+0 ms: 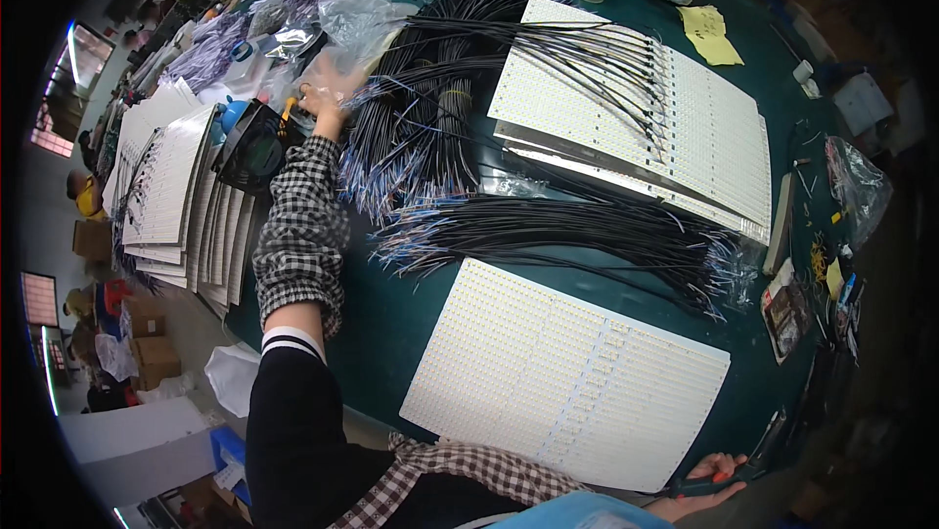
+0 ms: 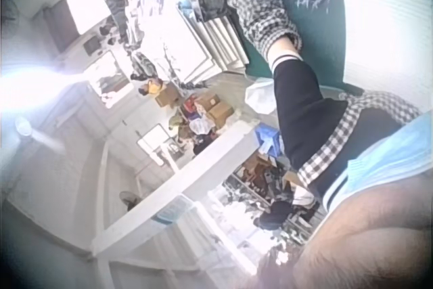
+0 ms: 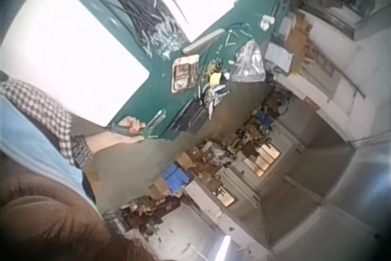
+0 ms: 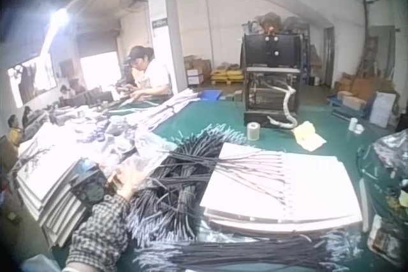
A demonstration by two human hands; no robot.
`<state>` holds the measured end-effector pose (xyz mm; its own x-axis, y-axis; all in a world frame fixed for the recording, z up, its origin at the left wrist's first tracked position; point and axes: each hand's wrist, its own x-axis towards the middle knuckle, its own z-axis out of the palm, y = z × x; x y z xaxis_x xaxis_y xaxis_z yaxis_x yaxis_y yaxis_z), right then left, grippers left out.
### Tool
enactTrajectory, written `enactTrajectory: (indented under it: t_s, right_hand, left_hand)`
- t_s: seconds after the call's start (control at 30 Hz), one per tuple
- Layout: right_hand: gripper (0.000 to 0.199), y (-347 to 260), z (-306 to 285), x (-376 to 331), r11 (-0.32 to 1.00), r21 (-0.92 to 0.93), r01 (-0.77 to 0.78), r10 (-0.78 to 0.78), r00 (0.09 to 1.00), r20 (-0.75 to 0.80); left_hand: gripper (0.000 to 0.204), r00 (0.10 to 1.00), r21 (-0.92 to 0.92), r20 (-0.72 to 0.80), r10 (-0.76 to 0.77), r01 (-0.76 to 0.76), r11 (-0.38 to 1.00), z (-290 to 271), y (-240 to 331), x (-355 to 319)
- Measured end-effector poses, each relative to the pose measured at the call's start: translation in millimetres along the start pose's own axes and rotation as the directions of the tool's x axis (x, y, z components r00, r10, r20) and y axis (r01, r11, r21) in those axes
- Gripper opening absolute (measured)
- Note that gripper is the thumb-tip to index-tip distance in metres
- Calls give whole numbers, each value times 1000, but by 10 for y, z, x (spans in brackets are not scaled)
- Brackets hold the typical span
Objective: The person uses a soldering iron to attach black wires to a large LED panel. They methodically solder each wire to specific points on the panel, then lift the panel to inspect the connections before continuing the process.
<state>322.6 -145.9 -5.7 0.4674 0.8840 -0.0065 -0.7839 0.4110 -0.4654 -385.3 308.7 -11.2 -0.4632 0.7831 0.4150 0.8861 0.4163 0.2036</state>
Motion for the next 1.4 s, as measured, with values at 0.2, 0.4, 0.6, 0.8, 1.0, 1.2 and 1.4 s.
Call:
enactTrajectory:
  t_s: [0.2,0.4,0.6,0.8,1.0,1.2,1.4]
  right_hand:
    - [41,53,46,-2,998,58,-9,9,1000,-3]
    - [42,-17,-48,-22,1000,-15,0,0,1000,-17]
    - [42,-26,-39,-24,999,-44,7,-8,1000,-15]
    - [42,-21,1,-15,993,-114,8,-9,1000,-8]
    - [43,-30,-81,37,992,-124,0,0,1000,7]
    - [43,-55,-106,38,992,-124,-7,12,999,41]
    - [44,-72,-154,61,993,-118,-4,10,999,47]
  left_hand:
    - [52,966,74,-81,245,-239,968,-233,-162,-132]
    - [63,993,-955,121,-9,119,272,-518,245,-422]
    - [50,945,-909,320,-66,287,-302,-365,310,-269]
    - [50,963,-982,187,-196,177,-66,-535,546,-548]
    - [31,992,-790,31,-122,99,605,-473,267,-269]
    - [19,905,-276,-381,192,-309,910,-1140,305,-232]
    - [16,815,-141,-258,518,-562,815,-1168,111,80]
